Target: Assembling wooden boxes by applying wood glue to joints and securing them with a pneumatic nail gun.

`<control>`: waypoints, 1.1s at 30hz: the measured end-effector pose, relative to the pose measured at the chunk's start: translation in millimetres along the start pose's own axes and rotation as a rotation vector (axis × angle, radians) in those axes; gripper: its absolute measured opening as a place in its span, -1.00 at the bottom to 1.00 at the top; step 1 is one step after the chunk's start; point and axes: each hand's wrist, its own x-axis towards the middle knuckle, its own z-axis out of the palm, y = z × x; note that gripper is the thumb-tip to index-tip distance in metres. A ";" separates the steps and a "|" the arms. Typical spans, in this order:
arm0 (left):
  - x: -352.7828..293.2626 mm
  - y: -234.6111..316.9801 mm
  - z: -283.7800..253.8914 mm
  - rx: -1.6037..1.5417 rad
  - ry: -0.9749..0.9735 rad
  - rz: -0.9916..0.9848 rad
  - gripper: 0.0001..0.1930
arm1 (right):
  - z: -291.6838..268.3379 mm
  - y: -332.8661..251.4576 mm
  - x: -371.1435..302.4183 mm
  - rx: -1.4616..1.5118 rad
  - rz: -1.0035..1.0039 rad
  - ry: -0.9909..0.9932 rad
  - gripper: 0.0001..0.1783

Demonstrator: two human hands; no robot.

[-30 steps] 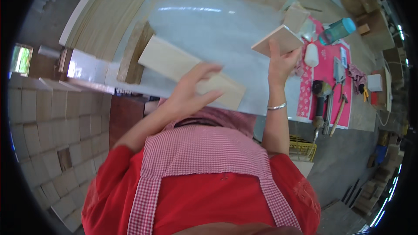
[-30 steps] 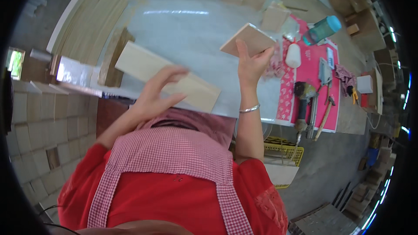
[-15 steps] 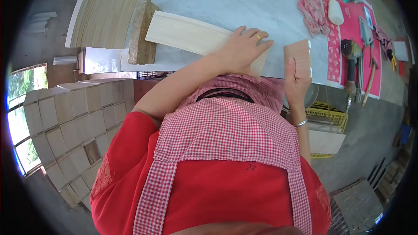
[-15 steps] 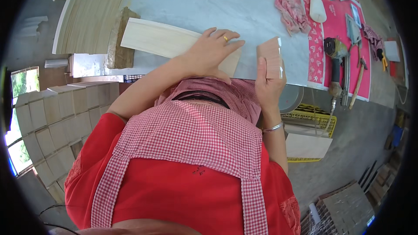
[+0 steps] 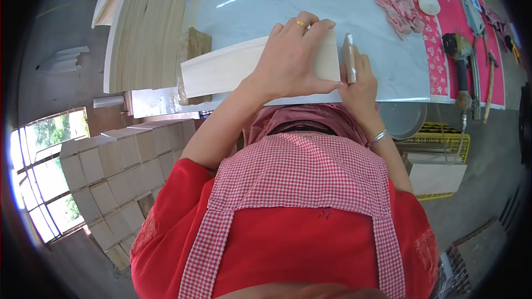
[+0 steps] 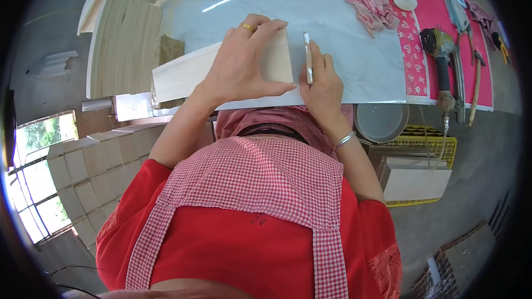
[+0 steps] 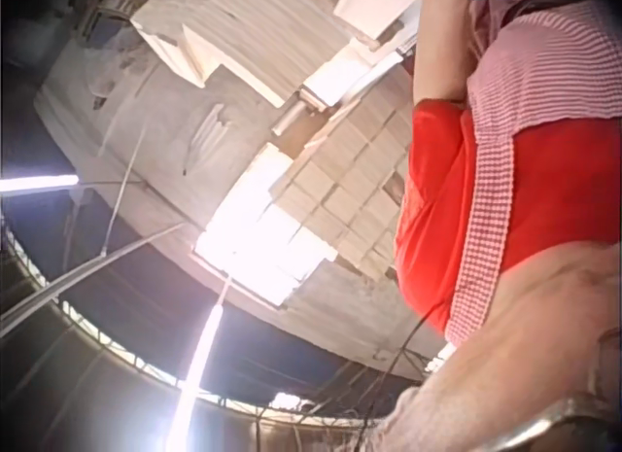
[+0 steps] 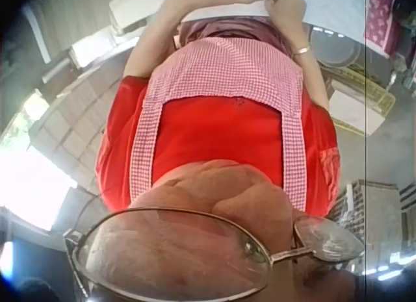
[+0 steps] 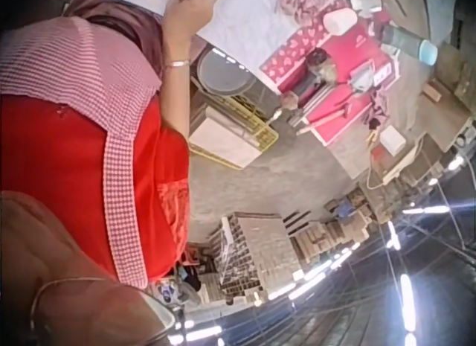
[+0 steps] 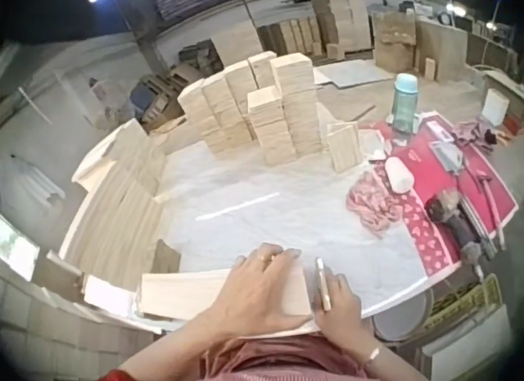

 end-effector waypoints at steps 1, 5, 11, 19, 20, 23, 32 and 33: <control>-0.9 0.5 -3.7 -0.014 0.013 -0.003 -0.10 | 4.3 -3.0 3.1 0.014 0.003 0.005 -0.36; 4.4 -4.1 -3.9 -0.042 0.003 -0.014 -0.10 | 15.5 -10.6 11.0 0.081 -0.005 -0.031 -0.26; 10.9 -8.2 -5.8 -0.143 -0.058 -0.071 -0.10 | 18.6 -11.3 12.1 0.064 -0.006 -0.060 -0.19; 14.3 -5.8 -4.0 -0.124 -0.080 -0.118 -0.14 | 20.3 -10.5 12.2 0.035 0.004 -0.062 -0.19; 14.2 -6.4 -3.3 -0.129 -0.081 -0.113 -0.14 | 20.5 -10.6 12.2 0.031 0.002 -0.063 -0.18; 14.5 -7.6 -2.1 -0.138 -0.084 -0.101 -0.14 | 20.3 -10.8 12.0 0.024 -0.003 -0.056 -0.17; 15.4 -9.1 0.7 -0.128 -0.086 -0.082 -0.13 | 21.3 -10.3 10.8 0.005 0.008 -0.074 -0.16; 15.5 -9.1 0.6 -0.121 -0.085 -0.077 -0.13 | 21.6 -10.1 10.8 0.006 0.009 -0.073 -0.16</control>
